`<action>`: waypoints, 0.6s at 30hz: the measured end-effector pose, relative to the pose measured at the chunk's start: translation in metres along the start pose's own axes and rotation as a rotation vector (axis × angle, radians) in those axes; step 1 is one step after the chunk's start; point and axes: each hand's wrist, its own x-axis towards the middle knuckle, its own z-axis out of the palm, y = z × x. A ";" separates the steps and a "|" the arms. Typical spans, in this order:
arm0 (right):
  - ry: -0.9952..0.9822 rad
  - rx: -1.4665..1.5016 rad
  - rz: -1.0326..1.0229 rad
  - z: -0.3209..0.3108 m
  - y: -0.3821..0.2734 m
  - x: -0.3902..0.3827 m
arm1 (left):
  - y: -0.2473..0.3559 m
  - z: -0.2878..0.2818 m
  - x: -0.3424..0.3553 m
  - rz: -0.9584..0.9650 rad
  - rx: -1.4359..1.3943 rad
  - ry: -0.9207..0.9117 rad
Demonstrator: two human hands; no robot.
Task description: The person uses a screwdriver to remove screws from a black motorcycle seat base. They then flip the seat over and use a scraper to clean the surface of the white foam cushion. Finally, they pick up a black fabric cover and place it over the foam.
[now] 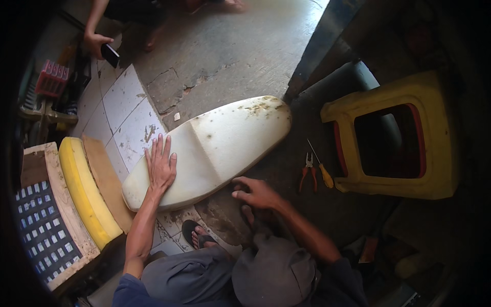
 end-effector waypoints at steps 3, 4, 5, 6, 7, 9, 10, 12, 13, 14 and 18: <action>0.082 -0.046 0.023 -0.012 -0.003 -0.015 | -0.022 -0.007 -0.037 -0.086 0.118 0.000; 0.119 -0.092 0.035 -0.018 -0.006 -0.019 | -0.024 -0.006 -0.041 -0.111 0.103 0.015; 0.158 -0.136 0.046 -0.020 -0.010 -0.022 | -0.025 -0.006 -0.045 -0.101 0.120 0.015; 0.150 -0.175 0.045 -0.016 -0.013 -0.023 | -0.027 -0.006 -0.048 -0.110 0.132 0.015; 0.150 -0.221 0.048 -0.012 -0.021 -0.025 | -0.027 -0.005 -0.048 -0.115 0.134 0.020; 0.154 -0.289 0.009 -0.010 -0.036 -0.033 | -0.030 -0.005 -0.041 -0.132 0.115 0.011; 0.156 -0.305 -0.024 -0.011 -0.047 -0.038 | -0.034 -0.006 -0.035 -0.143 0.093 -0.011; 0.183 -0.319 -0.058 -0.007 -0.056 -0.047 | -0.041 -0.012 -0.032 -0.158 0.068 -0.049; 0.219 -0.328 -0.055 -0.011 -0.058 -0.057 | -0.041 -0.012 -0.028 -0.156 0.051 -0.057; 0.253 -0.342 -0.062 -0.019 -0.063 -0.064 | -0.044 -0.015 -0.022 -0.160 0.038 -0.057; 0.487 -0.339 0.196 -0.047 -0.065 -0.125 | -0.040 -0.017 -0.025 -0.156 0.077 -0.009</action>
